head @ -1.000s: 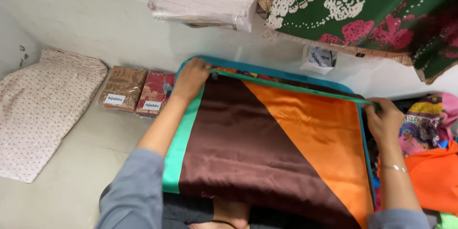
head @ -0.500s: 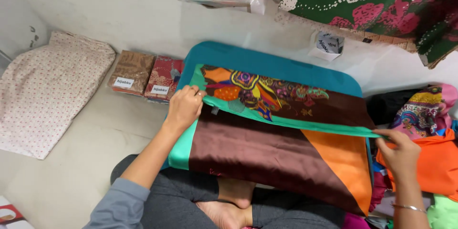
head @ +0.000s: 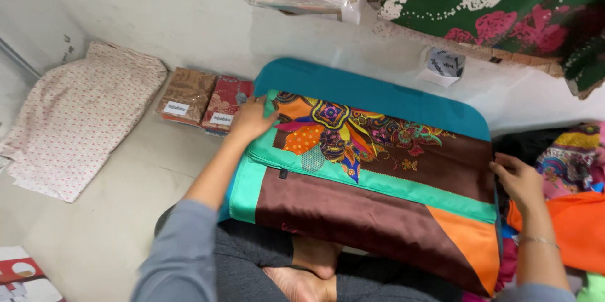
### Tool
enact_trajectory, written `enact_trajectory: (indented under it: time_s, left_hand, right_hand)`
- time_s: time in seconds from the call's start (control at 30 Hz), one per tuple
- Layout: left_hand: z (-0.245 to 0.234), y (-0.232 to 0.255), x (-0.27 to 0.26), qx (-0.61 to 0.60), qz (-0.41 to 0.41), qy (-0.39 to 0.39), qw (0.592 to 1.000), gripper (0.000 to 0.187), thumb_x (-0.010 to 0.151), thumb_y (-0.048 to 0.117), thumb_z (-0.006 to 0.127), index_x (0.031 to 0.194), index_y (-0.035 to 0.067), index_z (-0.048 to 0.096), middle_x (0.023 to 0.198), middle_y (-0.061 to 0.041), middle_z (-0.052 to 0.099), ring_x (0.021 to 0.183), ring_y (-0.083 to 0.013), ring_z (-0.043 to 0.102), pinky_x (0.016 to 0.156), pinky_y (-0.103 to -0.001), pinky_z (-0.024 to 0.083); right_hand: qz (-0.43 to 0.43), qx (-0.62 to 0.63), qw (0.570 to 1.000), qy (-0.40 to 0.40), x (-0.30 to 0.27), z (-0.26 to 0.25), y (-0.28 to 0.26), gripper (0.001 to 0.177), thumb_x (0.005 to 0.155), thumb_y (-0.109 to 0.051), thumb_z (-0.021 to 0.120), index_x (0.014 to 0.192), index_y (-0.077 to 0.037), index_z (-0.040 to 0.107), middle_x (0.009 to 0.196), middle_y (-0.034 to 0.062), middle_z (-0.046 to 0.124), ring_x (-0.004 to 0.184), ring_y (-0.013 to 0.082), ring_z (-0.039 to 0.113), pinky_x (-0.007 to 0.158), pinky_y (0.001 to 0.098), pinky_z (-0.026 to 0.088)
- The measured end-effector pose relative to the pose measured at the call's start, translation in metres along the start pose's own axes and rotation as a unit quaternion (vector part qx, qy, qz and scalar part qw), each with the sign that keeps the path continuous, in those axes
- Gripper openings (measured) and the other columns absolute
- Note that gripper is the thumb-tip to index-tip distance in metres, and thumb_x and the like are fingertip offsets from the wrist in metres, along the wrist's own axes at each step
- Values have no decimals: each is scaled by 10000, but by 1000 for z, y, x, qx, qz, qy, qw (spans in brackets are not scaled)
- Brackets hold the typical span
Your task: Cleaning a piece of fabric with a lint roller and then folding it neatly.
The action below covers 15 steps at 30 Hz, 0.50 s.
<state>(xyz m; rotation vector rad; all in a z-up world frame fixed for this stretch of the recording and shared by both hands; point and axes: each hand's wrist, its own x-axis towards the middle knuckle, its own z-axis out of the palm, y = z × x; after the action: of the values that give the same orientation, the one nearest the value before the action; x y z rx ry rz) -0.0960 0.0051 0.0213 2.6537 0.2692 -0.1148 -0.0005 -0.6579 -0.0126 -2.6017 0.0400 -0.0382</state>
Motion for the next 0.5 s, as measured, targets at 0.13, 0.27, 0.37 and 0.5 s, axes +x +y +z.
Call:
enact_trajectory:
  time_s: [0.13,0.27,0.37,0.5]
  left_hand:
    - [38,-20,66,-88,-126,56,986,544,938,506,620,1208,35,655,1215,-247,652,1155,-466,608,884,-602,526]
    - [41,-15,82,-143,-196,63,968,545,876,508,708,1294,160,666,1330,-76,665,1239,-343,606,931,-536,504]
    - [34,-6,83,-156,-187,86,966,634,935,498,728,539,216,322,520,25,388,600,-278,550,727,-491,436]
    - [38,-10,94,-202,-234,92,947,629,947,593,655,506,182,478,628,-45,632,599,-325,649,584,-474,456]
  right_hand:
    - [6,-4,997,76,48,35,10,454,954,-396,734,1327,-137,743,1095,118,764,1044,265,685,932,395,459]
    - [43,11,995,93,70,48,21,403,915,-385,785,1249,-160,774,1031,107,767,982,251,700,915,372,475]
    - [28,10,991,131,75,52,25,315,907,-364,809,1190,-226,804,921,57,740,898,204,689,907,319,469]
    - [71,54,988,127,64,46,5,221,914,-311,806,1127,-252,808,872,-2,738,844,109,653,843,267,464]
